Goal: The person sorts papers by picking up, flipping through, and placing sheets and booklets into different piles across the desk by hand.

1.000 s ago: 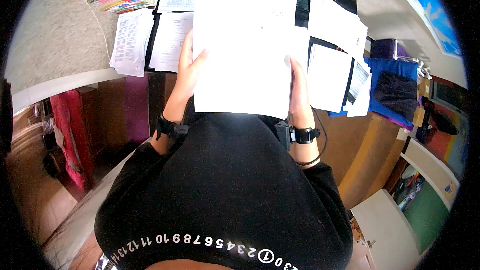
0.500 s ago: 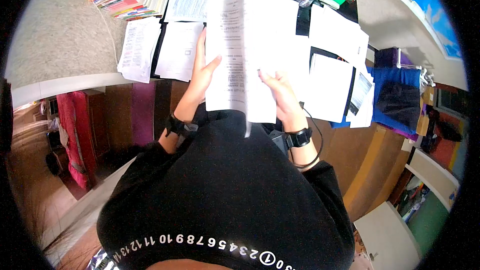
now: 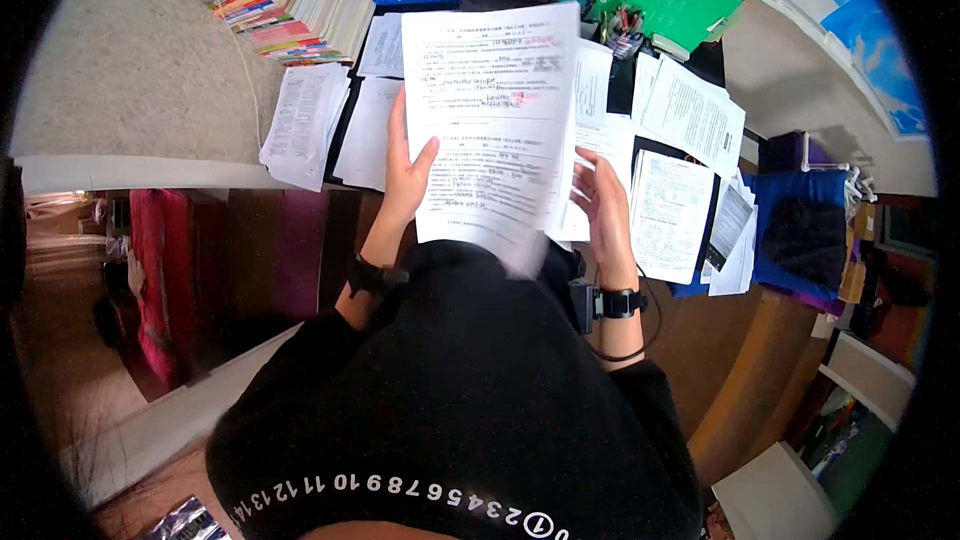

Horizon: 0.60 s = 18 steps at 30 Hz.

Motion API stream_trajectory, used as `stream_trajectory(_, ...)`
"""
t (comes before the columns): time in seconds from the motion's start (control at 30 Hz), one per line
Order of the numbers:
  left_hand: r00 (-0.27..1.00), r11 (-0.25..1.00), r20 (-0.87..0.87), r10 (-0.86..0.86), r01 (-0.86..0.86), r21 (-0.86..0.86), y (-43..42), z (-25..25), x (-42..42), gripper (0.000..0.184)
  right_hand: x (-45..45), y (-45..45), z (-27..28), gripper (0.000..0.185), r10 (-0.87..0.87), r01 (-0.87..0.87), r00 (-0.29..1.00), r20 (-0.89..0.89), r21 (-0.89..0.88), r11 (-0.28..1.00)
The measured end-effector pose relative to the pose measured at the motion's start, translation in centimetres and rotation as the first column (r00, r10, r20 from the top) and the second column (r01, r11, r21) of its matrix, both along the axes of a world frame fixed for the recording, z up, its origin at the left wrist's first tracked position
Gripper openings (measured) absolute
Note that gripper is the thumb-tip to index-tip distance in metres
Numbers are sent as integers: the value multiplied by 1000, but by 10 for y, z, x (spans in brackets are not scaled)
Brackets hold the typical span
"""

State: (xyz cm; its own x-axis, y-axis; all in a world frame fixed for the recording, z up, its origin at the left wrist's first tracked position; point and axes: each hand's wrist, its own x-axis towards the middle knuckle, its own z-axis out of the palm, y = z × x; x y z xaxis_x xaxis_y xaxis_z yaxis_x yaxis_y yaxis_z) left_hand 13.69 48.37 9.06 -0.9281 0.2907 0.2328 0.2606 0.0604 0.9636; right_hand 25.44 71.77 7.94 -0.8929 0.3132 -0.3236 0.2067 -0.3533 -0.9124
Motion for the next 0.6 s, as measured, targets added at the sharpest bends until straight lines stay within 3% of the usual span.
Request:
stream_trajectory(0.03, 998, 997, 40, -45, 43, 57, -1, 2, -2, 67, 1, 0, 1, 47, -6, 6, 1000, 2, -38, 999)
stream_trajectory(0.1, 999, 999, -14, -39, 39, -20, -1, 7, -3, 67, 3, -8, 3, 53, 0, 0, 1000, 12, 19, 1000)
stream_trajectory(0.17, 997, 997, -56, -54, 50, -60, -2, 10, -3, 67, 3, -13, 6, 49, -20, 20, 998, 58, -1, 1000)
stream_trajectory(0.27, 991, 994, -85, -99, 94, -61, -4, 9, -6, 67, -1, -18, 11, 42, 100, -100, 995, 19, 4, 995)
stream_trajectory(0.37, 987, 989, -73, -142, 139, -48, -8, 5, -8, 67, -5, -24, -8, 38, 75, -71, 996, -51, 79, 994)
stream_trajectory(0.4, 985, 987, -65, -158, 156, -35, -9, 4, -10, 67, -7, -28, -12, 32, 1, 10, 996, -91, 114, 993)
stream_trajectory(0.47, 983, 988, -96, -157, 156, -20, -7, 5, -10, 69, -9, -21, -12, 28, -22, 28, 997, -74, 87, 996)
stream_trajectory(0.57, 953, 955, 131, -272, 251, 156, -12, 4, -11, 71, -16, -7, -23, 21, -68, 80, 992, -105, 107, 991)
stream_trajectory(0.6, 968, 965, 71, -243, 233, 120, -9, 3, -12, 72, -18, -2, -22, 21, -79, 92, 991, -110, 122, 988)
